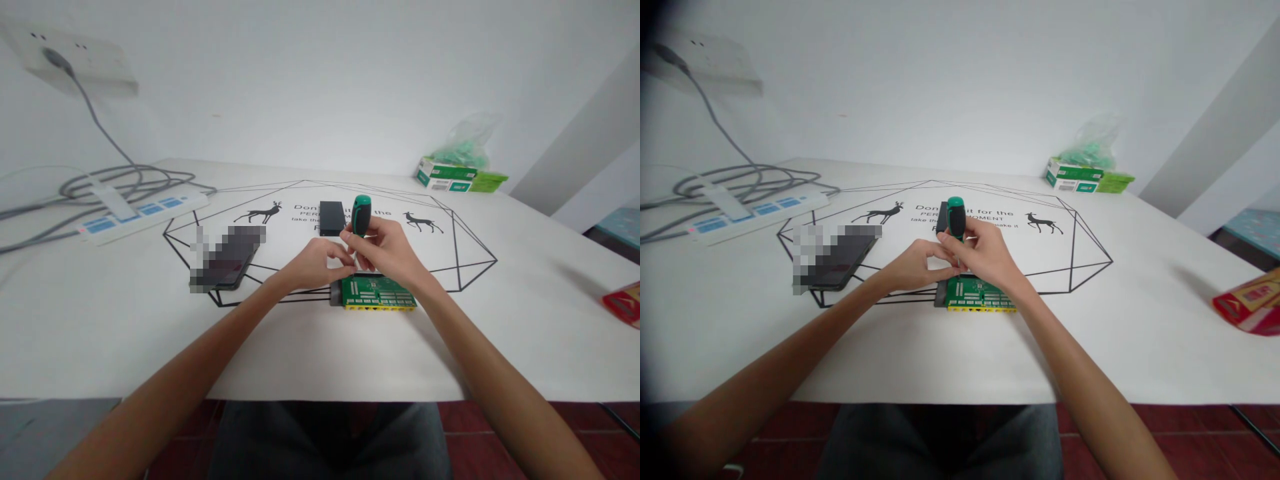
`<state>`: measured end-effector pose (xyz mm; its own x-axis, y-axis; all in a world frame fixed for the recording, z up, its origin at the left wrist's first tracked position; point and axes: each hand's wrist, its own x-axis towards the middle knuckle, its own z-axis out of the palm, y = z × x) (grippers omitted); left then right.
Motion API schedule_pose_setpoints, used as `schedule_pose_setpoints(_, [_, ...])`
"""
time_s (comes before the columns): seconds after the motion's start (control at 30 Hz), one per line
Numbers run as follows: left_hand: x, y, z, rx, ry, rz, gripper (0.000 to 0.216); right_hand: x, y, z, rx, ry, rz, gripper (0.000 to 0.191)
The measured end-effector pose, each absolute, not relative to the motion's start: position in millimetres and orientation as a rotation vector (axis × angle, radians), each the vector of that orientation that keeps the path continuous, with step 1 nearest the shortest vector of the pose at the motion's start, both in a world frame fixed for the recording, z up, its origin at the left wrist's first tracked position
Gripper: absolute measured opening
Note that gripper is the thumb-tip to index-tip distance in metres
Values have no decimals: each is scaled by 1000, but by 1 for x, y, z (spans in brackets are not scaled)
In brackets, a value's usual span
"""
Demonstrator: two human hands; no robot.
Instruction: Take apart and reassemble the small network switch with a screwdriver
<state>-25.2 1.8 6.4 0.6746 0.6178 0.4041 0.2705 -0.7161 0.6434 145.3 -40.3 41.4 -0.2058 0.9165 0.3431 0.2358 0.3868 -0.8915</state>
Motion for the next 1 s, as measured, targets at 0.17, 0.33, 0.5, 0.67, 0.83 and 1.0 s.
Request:
schedule_pose_setpoints(0.17, [-26, 1, 8, 2344, 672, 853, 15, 145, -41, 44, -1033, -1671, 877, 26])
schedule_pose_setpoints(0.33, [-26, 1, 8, 2335, 689, 827, 14, 144, -43, 45, -1049, -1674, 883, 28])
schedule_pose_setpoints(0.5, [-26, 3, 7, 2314, 696, 799, 14, 144, -44, 45, -1040, -1693, 929, 28])
schedule_pose_setpoints(0.67, [-25, 4, 6, 2310, 690, 813, 12, 144, -44, 44, -1046, -1707, 942, 27])
schedule_pose_setpoints(0.83, [-24, 3, 6, 2317, 631, 828, 13, 145, -44, 46, -1060, -1696, 948, 27])
schedule_pose_setpoints(1.0, [-24, 3, 5, 2306, 624, 837, 14, 146, -44, 47, -1055, -1696, 922, 29])
